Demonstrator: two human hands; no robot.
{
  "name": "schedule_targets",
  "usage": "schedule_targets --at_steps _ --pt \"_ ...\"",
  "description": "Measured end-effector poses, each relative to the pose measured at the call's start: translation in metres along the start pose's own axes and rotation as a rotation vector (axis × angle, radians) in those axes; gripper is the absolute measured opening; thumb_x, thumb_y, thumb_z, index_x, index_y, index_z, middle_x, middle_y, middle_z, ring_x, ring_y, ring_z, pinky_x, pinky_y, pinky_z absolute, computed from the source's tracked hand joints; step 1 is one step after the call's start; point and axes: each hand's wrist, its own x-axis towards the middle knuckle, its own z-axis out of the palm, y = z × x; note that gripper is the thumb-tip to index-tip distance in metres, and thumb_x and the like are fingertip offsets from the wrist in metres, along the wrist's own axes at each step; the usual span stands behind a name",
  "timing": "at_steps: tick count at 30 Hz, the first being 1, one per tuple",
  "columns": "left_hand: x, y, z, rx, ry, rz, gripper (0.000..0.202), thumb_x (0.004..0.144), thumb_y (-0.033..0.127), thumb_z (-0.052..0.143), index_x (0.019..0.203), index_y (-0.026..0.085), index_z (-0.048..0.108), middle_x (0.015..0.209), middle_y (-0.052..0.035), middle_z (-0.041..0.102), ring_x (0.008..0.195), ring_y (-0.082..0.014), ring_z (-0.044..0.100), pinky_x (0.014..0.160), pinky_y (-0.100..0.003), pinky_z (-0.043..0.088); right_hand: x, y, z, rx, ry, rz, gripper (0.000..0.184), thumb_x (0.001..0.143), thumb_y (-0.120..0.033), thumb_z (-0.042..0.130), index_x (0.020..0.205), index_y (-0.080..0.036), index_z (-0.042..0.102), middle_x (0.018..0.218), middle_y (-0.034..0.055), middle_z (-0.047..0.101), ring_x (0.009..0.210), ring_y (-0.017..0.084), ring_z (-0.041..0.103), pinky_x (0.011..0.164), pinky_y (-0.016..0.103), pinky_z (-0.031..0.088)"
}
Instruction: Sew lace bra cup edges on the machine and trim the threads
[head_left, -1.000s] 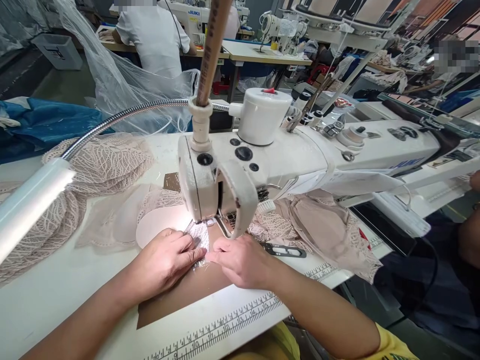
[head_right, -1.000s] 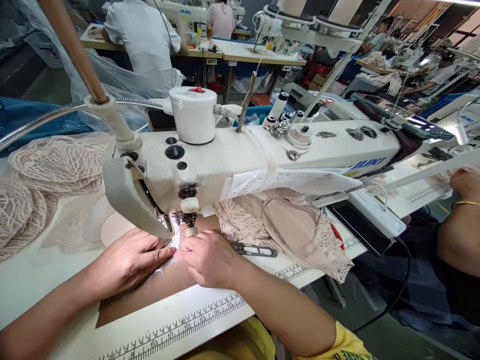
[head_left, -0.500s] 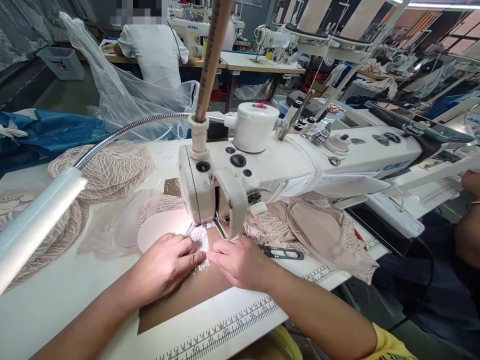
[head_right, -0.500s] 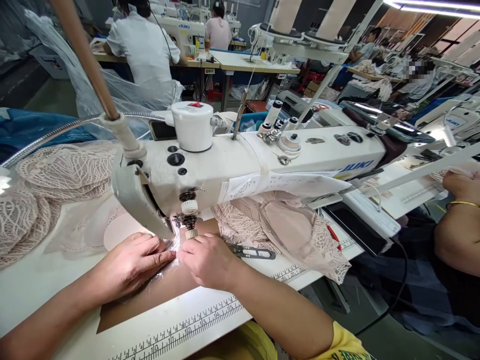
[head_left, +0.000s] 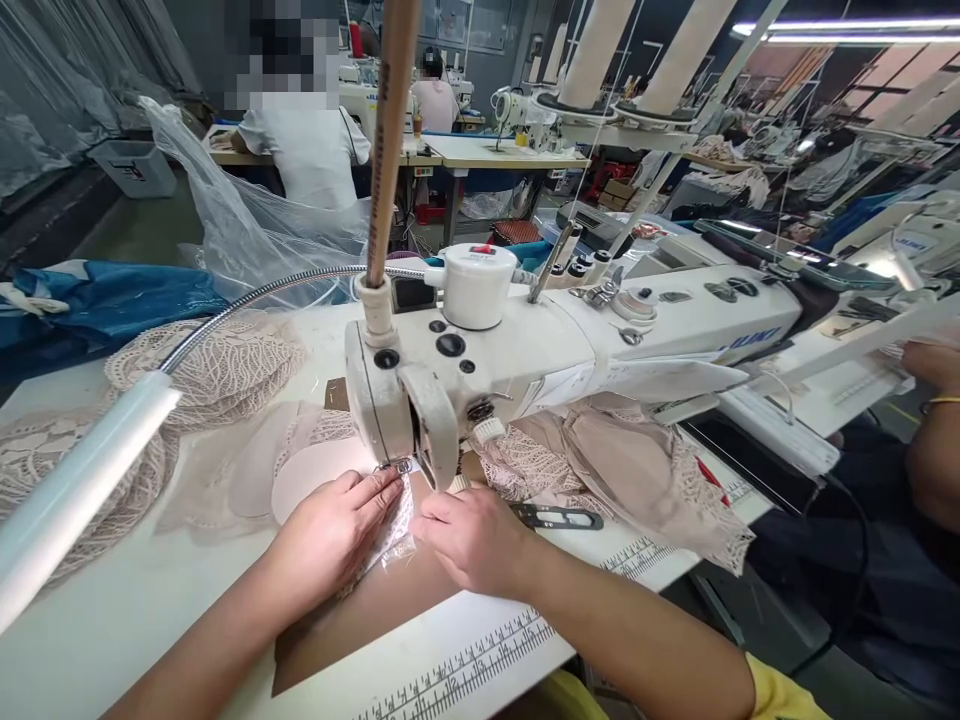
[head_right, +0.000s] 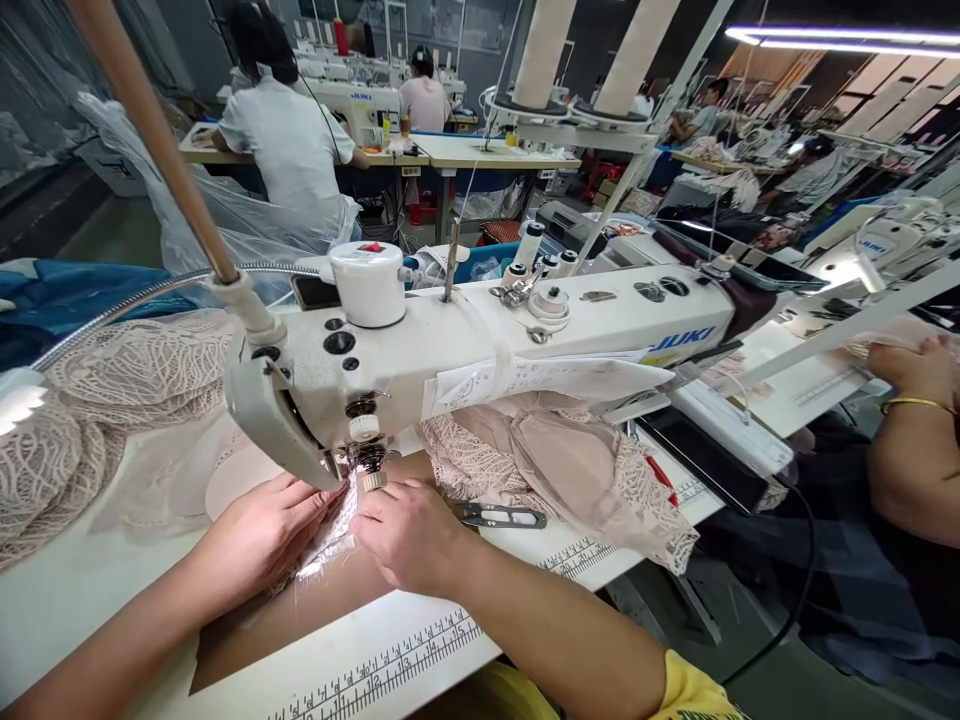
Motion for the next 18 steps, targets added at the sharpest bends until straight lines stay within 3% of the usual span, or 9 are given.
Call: schedule_targets --at_steps 6,11,18 --pt "0.003 -0.001 -0.003 0.025 0.016 0.020 0.026 0.092 0.015 0.042 0.094 0.014 0.067 0.090 -0.0125 0.069 0.077 -0.0229 0.056 0.064 -0.034 0.048 0.005 0.000 0.002 -0.001 0.000 0.062 0.018 0.076 -0.010 0.056 0.092 -0.018 0.061 0.081 0.0020 0.059 0.072 0.016 0.045 0.061 0.030 0.027" --pt "0.003 -0.003 -0.006 0.038 0.023 0.016 0.029 0.094 0.019 0.041 0.112 0.016 0.064 0.087 -0.0110 0.069 0.071 -0.0210 0.055 0.059 -0.032 0.044 0.010 0.000 0.002 -0.030 0.006 0.121 0.017 0.080 -0.010 0.053 0.092 -0.018 0.060 0.078 0.0027 0.059 0.076 0.018 0.047 0.063 0.030 0.030" --pt "0.002 -0.010 -0.006 -0.076 0.040 0.001 0.033 0.091 0.013 0.046 0.119 0.022 0.061 0.114 -0.0099 0.067 0.093 -0.0253 0.057 0.074 -0.038 0.045 0.018 -0.001 0.000 -0.102 0.010 0.202 0.026 0.079 -0.007 0.052 0.101 -0.017 0.062 0.089 0.0079 0.061 0.081 0.021 0.051 0.064 0.031 0.037"
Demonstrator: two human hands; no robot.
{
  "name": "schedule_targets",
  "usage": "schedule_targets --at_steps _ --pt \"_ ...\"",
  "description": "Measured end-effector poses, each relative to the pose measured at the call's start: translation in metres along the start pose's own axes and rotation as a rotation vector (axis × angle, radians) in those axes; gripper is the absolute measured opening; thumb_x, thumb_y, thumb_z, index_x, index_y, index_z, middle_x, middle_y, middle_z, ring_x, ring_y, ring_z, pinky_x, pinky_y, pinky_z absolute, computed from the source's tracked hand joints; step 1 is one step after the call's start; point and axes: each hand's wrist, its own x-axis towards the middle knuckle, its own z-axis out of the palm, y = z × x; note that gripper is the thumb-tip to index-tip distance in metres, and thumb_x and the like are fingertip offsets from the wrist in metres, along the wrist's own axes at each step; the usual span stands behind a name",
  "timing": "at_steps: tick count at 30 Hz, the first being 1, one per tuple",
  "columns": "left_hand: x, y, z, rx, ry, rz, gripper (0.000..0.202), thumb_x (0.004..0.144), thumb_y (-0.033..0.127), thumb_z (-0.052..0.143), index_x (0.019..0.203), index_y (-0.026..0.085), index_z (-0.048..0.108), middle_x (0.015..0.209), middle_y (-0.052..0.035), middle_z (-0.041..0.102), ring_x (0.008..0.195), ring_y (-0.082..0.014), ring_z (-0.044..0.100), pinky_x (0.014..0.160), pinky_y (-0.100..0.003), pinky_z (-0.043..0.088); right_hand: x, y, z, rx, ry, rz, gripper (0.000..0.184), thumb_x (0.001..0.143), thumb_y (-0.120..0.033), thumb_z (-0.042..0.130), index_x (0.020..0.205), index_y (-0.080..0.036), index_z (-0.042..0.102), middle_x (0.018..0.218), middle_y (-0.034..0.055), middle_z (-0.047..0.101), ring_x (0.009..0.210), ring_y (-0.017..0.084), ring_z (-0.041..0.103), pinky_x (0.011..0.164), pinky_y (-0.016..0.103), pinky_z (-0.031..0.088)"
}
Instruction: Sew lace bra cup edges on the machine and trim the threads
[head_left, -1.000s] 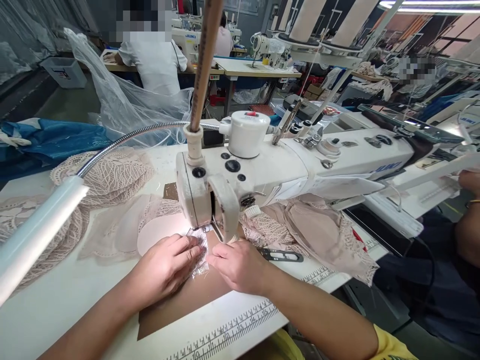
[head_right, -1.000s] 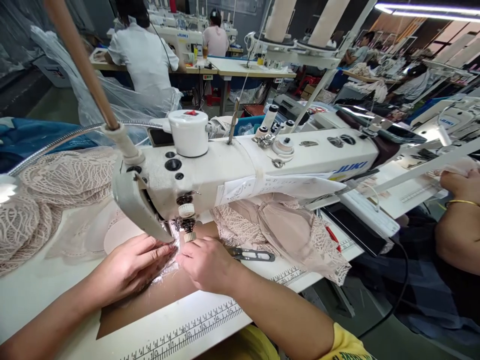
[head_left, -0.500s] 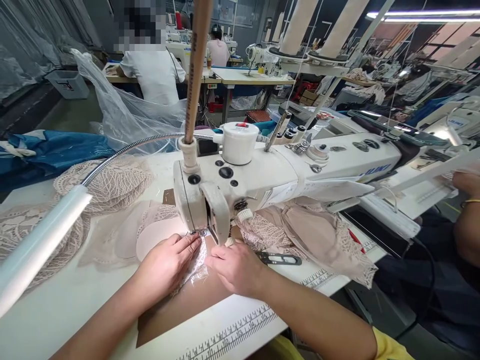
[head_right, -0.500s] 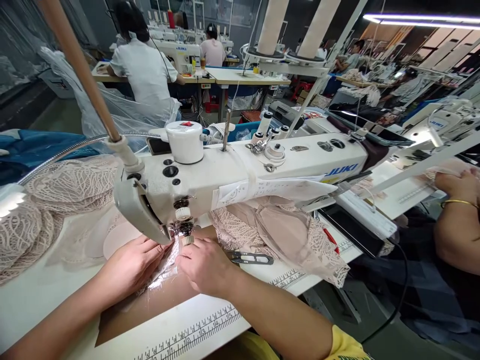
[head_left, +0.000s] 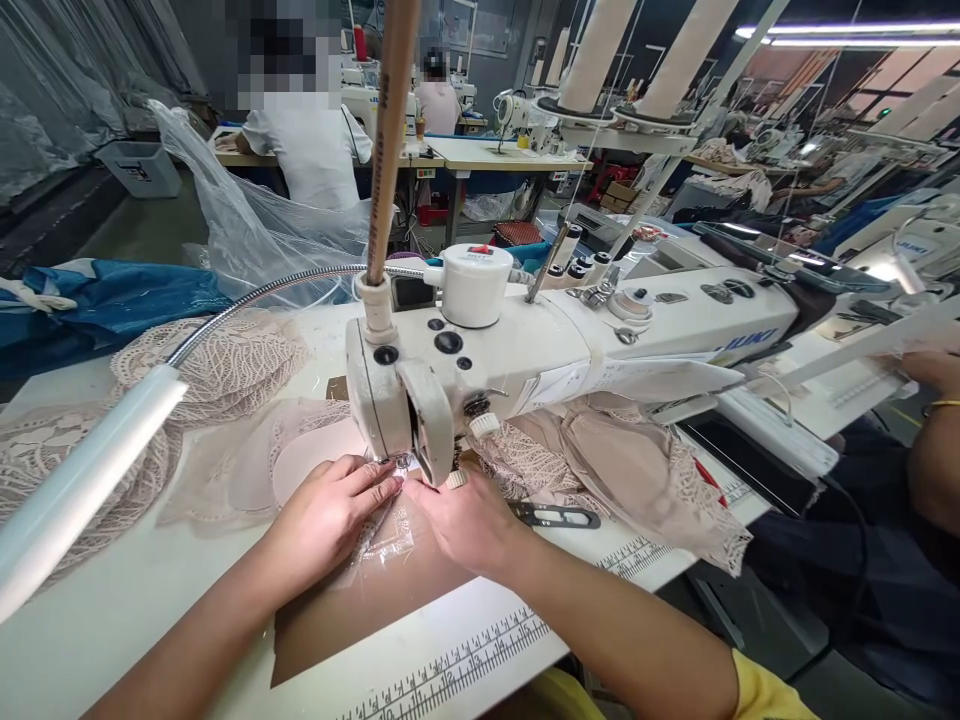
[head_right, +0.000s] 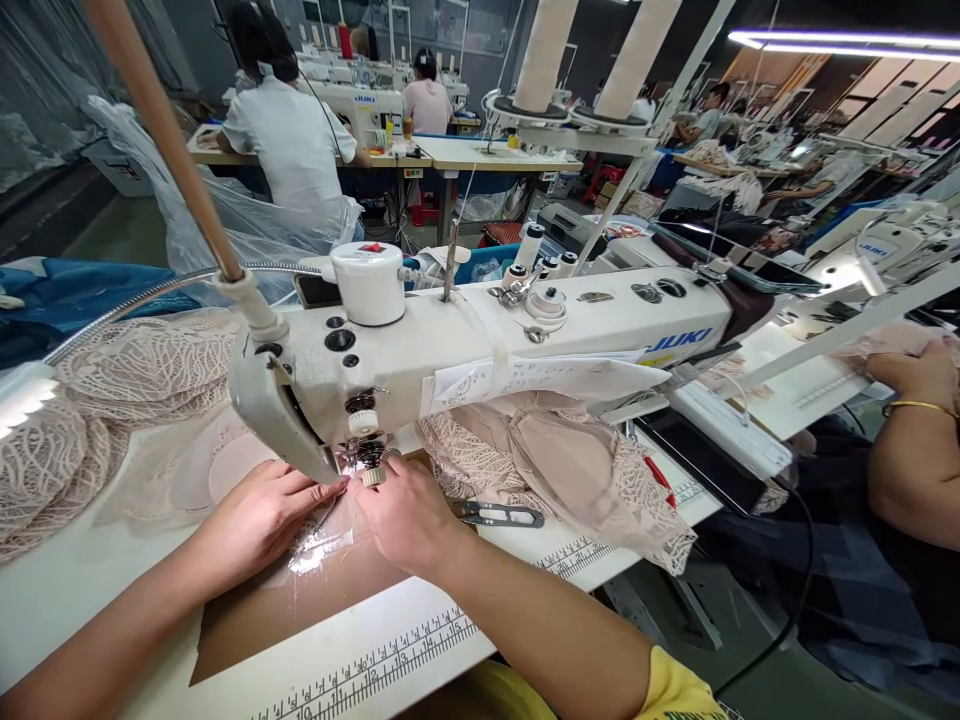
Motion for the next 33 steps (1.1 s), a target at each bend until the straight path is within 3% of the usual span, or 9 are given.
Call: schedule_targets --at_steps 8,18,22,28,33 --pt "0.001 -0.008 -0.001 0.024 -0.018 -0.069 0.037 0.089 0.012 0.046 0.120 0.026 0.061 0.098 -0.0074 0.069 0.088 -0.0250 0.056 0.075 -0.037 0.043 0.002 0.001 -0.001 0.049 0.015 0.056 0.038 0.080 -0.007 0.050 0.113 -0.020 0.062 0.090 0.0081 0.064 0.080 0.021 0.053 0.064 0.029 0.038" --pt "0.001 -0.006 -0.003 0.136 -0.019 -0.080 0.033 0.088 0.012 0.044 0.113 0.021 0.063 0.102 -0.0113 0.066 0.093 -0.0284 0.054 0.078 -0.042 0.044 0.000 0.002 0.002 0.080 0.061 0.066 0.034 0.083 -0.012 0.048 0.110 -0.023 0.065 0.090 0.0072 0.065 0.081 0.020 0.054 0.067 0.030 0.038" --pt "-0.003 0.000 -0.017 0.126 -0.103 -0.138 0.026 0.091 0.025 0.045 0.105 0.015 0.065 0.106 -0.0142 0.065 0.095 -0.0298 0.056 0.077 -0.041 0.047 -0.002 0.006 0.002 0.070 0.044 0.074 0.030 0.084 -0.012 0.050 0.108 -0.024 0.065 0.086 0.0058 0.064 0.078 0.019 0.055 0.065 0.029 0.037" --pt "-0.009 0.017 -0.035 -0.064 -0.229 -0.231 0.037 0.093 0.037 0.043 0.118 0.016 0.061 0.109 -0.0119 0.066 0.093 -0.0258 0.062 0.077 -0.037 0.052 -0.007 0.015 0.006 0.028 0.041 0.150 0.022 0.084 -0.016 0.053 0.099 -0.021 0.069 0.078 0.0044 0.060 0.070 0.017 0.054 0.061 0.027 0.034" --pt "-0.003 0.030 -0.028 -0.073 -0.175 -0.198 0.032 0.093 0.031 0.043 0.110 0.015 0.064 0.095 -0.0121 0.065 0.085 -0.0244 0.061 0.072 -0.036 0.053 -0.011 0.014 0.003 0.047 0.056 0.089 0.032 0.081 -0.010 0.052 0.103 -0.023 0.069 0.078 0.0048 0.059 0.068 0.016 0.052 0.062 0.027 0.033"
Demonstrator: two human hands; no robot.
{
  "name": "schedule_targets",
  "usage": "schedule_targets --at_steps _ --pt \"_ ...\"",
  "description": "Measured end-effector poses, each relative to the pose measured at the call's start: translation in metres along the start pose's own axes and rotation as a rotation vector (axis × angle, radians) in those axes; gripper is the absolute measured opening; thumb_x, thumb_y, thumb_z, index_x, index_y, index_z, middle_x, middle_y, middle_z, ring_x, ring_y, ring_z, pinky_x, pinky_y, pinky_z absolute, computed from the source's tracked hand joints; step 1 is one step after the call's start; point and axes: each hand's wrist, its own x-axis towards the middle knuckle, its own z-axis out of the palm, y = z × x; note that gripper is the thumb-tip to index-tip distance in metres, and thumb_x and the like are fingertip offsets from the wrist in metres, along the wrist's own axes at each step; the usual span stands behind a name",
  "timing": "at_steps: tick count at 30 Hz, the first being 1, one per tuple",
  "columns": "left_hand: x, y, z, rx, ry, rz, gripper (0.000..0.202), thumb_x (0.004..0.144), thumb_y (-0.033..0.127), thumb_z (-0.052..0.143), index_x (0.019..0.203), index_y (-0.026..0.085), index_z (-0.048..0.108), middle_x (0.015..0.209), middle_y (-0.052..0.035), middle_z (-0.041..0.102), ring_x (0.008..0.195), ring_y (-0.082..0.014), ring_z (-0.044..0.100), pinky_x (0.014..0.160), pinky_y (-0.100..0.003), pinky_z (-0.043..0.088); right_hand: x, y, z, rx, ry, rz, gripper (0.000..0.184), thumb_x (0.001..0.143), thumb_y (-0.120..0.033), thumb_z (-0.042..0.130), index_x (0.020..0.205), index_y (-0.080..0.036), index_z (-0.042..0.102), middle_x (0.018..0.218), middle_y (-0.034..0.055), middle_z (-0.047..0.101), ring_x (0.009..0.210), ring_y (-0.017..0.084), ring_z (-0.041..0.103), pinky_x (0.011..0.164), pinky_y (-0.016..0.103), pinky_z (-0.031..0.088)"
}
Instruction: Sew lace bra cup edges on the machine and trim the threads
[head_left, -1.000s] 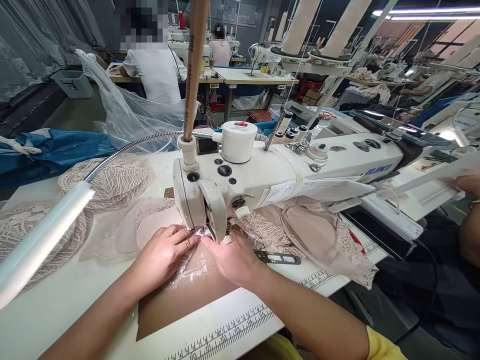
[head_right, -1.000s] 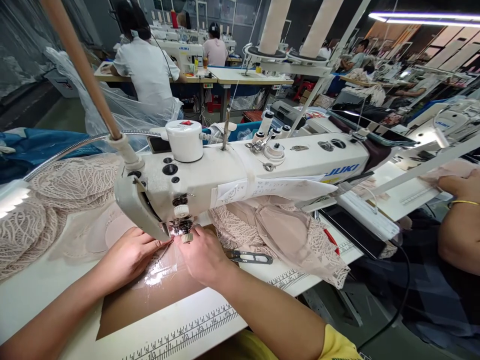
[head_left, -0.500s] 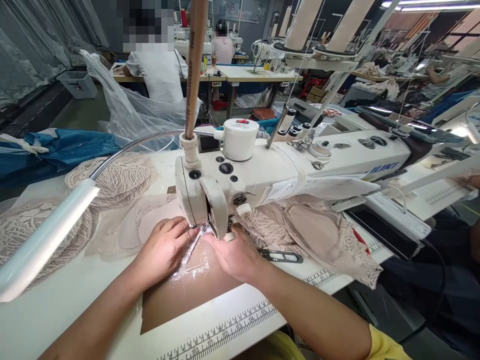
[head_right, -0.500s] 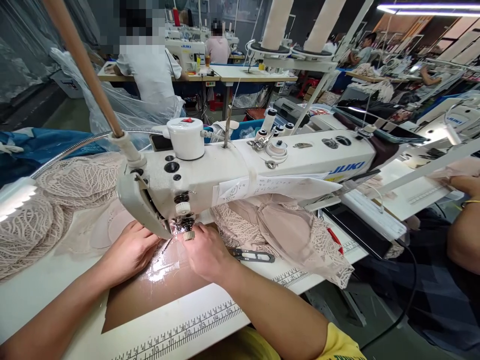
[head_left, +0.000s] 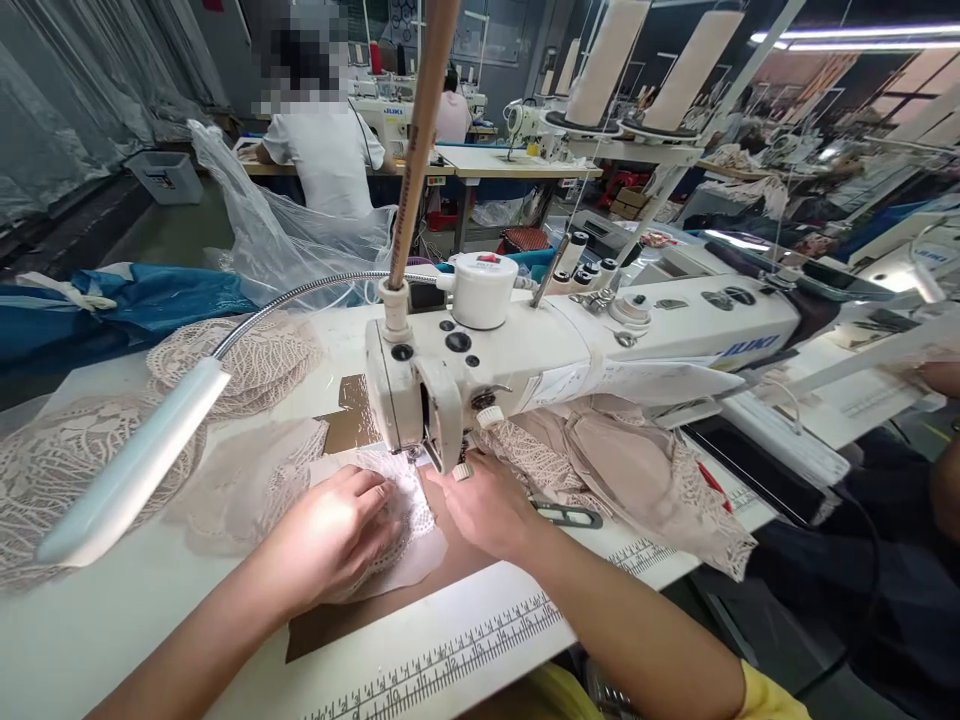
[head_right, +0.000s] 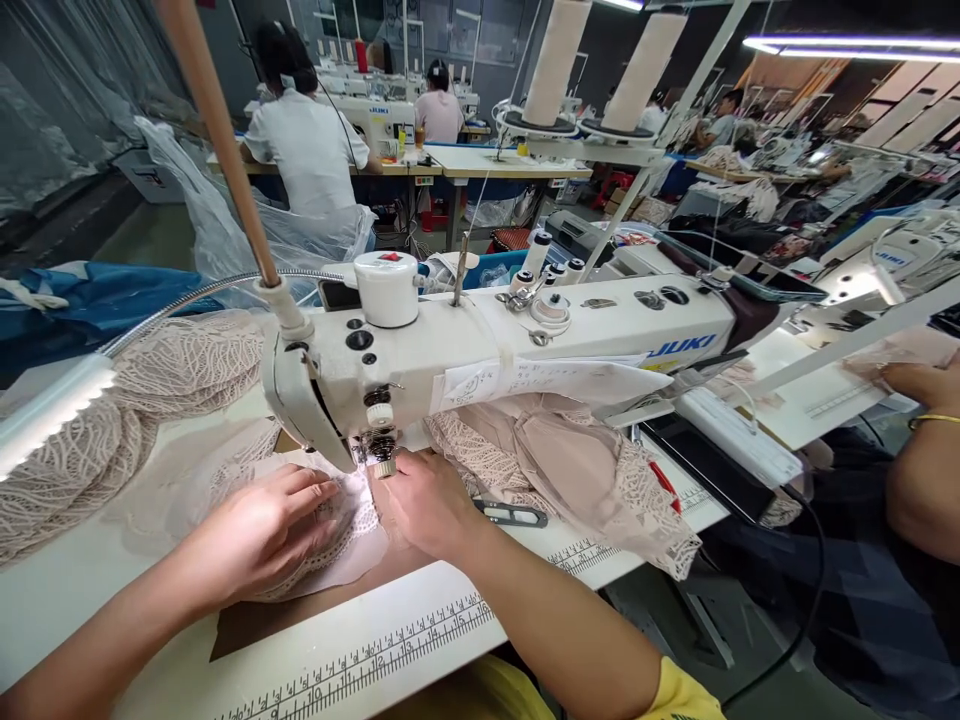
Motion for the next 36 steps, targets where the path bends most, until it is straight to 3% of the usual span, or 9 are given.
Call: schedule_targets --at_steps 4,7,13,28,36 --pt "0.005 0.008 0.005 -0.027 0.096 0.173 0.029 0.094 0.023 0.043 0.115 0.015 0.061 0.107 -0.0127 0.065 0.095 -0.0239 0.059 0.080 -0.036 0.052 -0.002 -0.001 -0.004 0.098 0.021 -0.066 0.025 0.085 -0.014 0.048 0.096 -0.021 0.069 0.078 0.0045 0.060 0.071 0.017 0.052 0.065 0.027 0.036" --pt "0.007 0.008 0.009 0.030 0.118 0.221 0.030 0.092 0.019 0.044 0.117 0.015 0.060 0.115 -0.0125 0.065 0.095 -0.0245 0.059 0.080 -0.038 0.052 -0.003 -0.001 -0.006 0.172 -0.006 -0.146 0.024 0.086 -0.014 0.047 0.099 -0.020 0.067 0.078 0.0033 0.061 0.074 0.017 0.051 0.065 0.027 0.036" --pt "0.006 0.001 0.018 0.171 0.111 0.215 0.032 0.092 0.019 0.043 0.117 0.012 0.062 0.121 -0.0135 0.064 0.088 -0.0247 0.062 0.075 -0.041 0.051 -0.004 -0.003 -0.007 0.085 -0.076 -0.232 0.016 0.086 -0.016 0.051 0.095 -0.019 0.063 0.081 0.0025 0.059 0.073 0.016 0.047 0.059 0.030 0.029" --pt "0.007 0.000 0.021 0.183 0.070 0.121 0.033 0.094 0.022 0.041 0.119 0.015 0.060 0.120 -0.0123 0.064 0.086 -0.0232 0.059 0.076 -0.039 0.047 -0.003 -0.012 -0.005 0.027 -0.068 -0.173 0.009 0.085 -0.016 0.051 0.088 -0.019 0.058 0.078 0.0021 0.055 0.071 0.016 0.045 0.058 0.031 0.026" --pt "0.009 -0.002 0.016 0.190 0.094 0.143 0.029 0.092 0.020 0.044 0.116 0.014 0.061 0.114 -0.0139 0.064 0.087 -0.0244 0.055 0.080 -0.041 0.044 -0.007 -0.007 -0.002 0.081 0.001 -0.182 0.020 0.080 -0.011 0.050 0.096 -0.018 0.060 0.076 0.0016 0.056 0.068 0.016 0.044 0.059 0.029 0.029"
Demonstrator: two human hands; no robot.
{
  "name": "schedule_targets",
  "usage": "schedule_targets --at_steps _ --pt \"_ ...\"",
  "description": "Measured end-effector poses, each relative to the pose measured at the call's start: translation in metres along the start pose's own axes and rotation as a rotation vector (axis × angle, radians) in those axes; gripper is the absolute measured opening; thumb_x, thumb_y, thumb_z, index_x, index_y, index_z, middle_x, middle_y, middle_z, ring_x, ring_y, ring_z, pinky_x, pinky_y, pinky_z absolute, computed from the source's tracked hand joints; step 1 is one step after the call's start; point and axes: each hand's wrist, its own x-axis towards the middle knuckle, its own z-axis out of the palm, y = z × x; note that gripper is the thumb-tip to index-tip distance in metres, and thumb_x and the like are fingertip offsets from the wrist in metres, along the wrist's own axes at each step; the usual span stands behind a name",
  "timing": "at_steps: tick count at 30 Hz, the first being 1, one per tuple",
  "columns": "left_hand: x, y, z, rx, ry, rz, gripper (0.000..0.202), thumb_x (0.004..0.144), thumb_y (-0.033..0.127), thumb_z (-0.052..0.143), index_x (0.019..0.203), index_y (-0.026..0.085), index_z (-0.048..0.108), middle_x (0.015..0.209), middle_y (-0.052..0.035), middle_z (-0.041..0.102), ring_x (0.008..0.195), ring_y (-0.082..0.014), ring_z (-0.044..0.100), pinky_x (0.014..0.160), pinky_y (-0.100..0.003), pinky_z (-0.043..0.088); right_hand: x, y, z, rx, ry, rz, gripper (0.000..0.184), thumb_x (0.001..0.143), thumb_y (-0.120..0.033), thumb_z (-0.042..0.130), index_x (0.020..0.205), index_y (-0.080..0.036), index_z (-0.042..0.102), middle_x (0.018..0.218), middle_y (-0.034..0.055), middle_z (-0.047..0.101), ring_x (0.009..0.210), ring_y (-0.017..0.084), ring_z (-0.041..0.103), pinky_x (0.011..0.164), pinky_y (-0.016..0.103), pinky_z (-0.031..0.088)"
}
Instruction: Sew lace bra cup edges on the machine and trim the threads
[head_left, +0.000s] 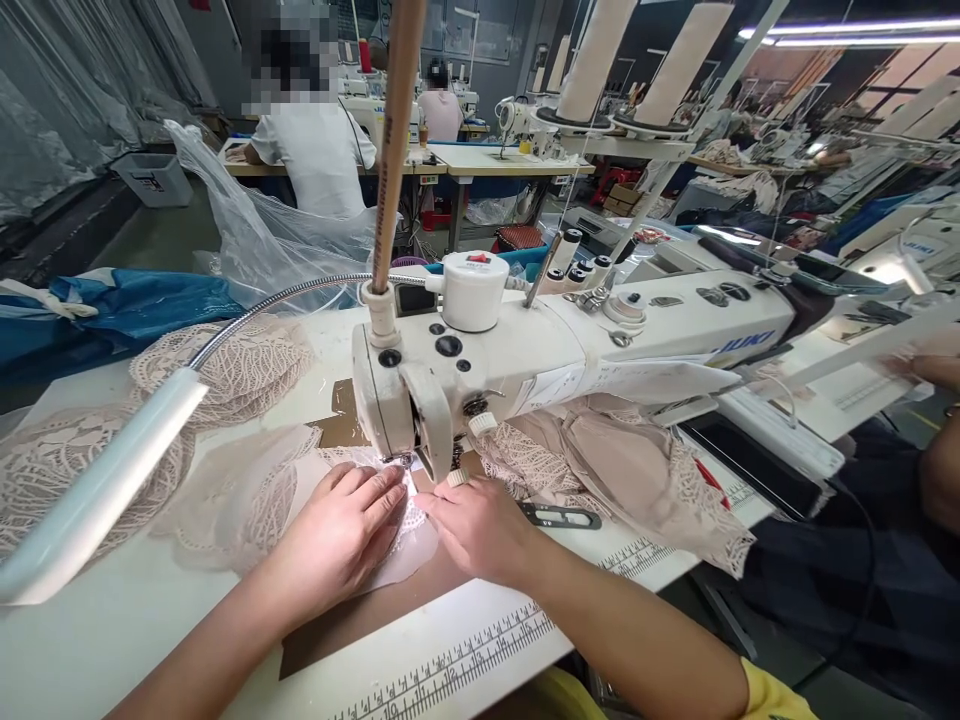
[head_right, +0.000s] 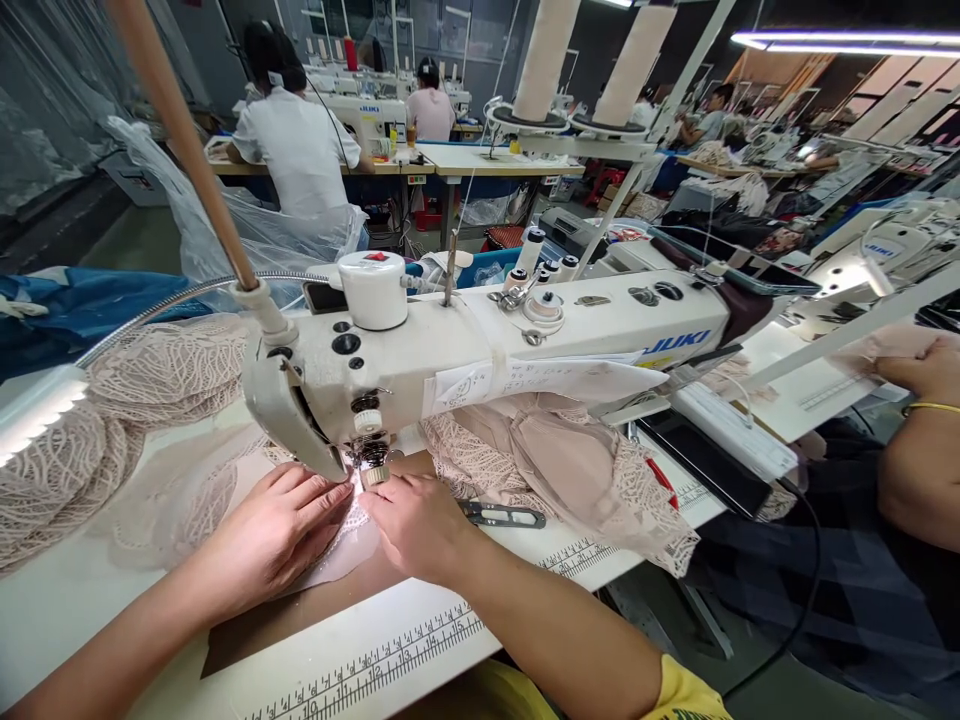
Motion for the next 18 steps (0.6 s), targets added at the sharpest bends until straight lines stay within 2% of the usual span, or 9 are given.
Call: schedule_targets --at_steps 2,6,11,15,18 --pt "-0.0001 0.0002 -0.0007 -0.005 0.036 0.039 0.028 0.093 0.018 0.044 0.114 0.012 0.061 0.114 -0.0137 0.064 0.088 -0.0235 0.054 0.082 -0.041 0.043 -0.0023 0.0018 -0.0007 0.042 0.036 -0.058 0.020 0.080 -0.013 0.051 0.097 -0.017 0.062 0.077 0.0014 0.057 0.066 0.015 0.044 0.059 0.028 0.031" --pt "-0.0020 0.0015 0.0021 -0.006 0.039 0.081 0.027 0.093 0.014 0.043 0.111 0.014 0.062 0.118 -0.0105 0.065 0.084 -0.0214 0.054 0.082 -0.041 0.041 -0.0033 0.0022 -0.0027 0.062 0.033 -0.120 0.009 0.081 -0.018 0.053 0.082 -0.018 0.062 0.072 0.0013 0.057 0.063 0.015 0.043 0.057 0.027 0.030" --pt "-0.0039 0.0026 0.0056 0.019 0.036 0.048 0.029 0.092 0.012 0.042 0.112 0.017 0.063 0.121 -0.0078 0.064 0.083 -0.0213 0.055 0.085 -0.044 0.039 -0.0018 0.0005 -0.0047 0.068 0.034 -0.103 0.014 0.086 -0.020 0.049 0.078 -0.018 0.061 0.069 0.0007 0.056 0.062 0.014 0.043 0.057 0.027 0.030" --pt "-0.0033 0.0007 0.0062 0.016 0.019 0.025 0.030 0.093 0.014 0.042 0.114 0.017 0.062 0.116 -0.0094 0.066 0.083 -0.0219 0.056 0.086 -0.045 0.039 -0.0021 -0.0003 -0.0028 0.041 0.023 -0.092 0.014 0.085 -0.020 0.050 0.076 -0.018 0.061 0.069 0.0013 0.056 0.063 0.015 0.045 0.057 0.028 0.031" --pt "-0.0025 -0.0018 0.0055 0.019 0.003 0.009 0.032 0.091 0.013 0.044 0.118 0.017 0.061 0.114 -0.0114 0.067 0.086 -0.0238 0.057 0.087 -0.046 0.039 -0.0026 -0.0010 0.0001 0.026 0.010 -0.065 0.011 0.085 -0.020 0.052 0.082 -0.018 0.062 0.072 0.0018 0.058 0.066 0.016 0.047 0.059 0.028 0.031"
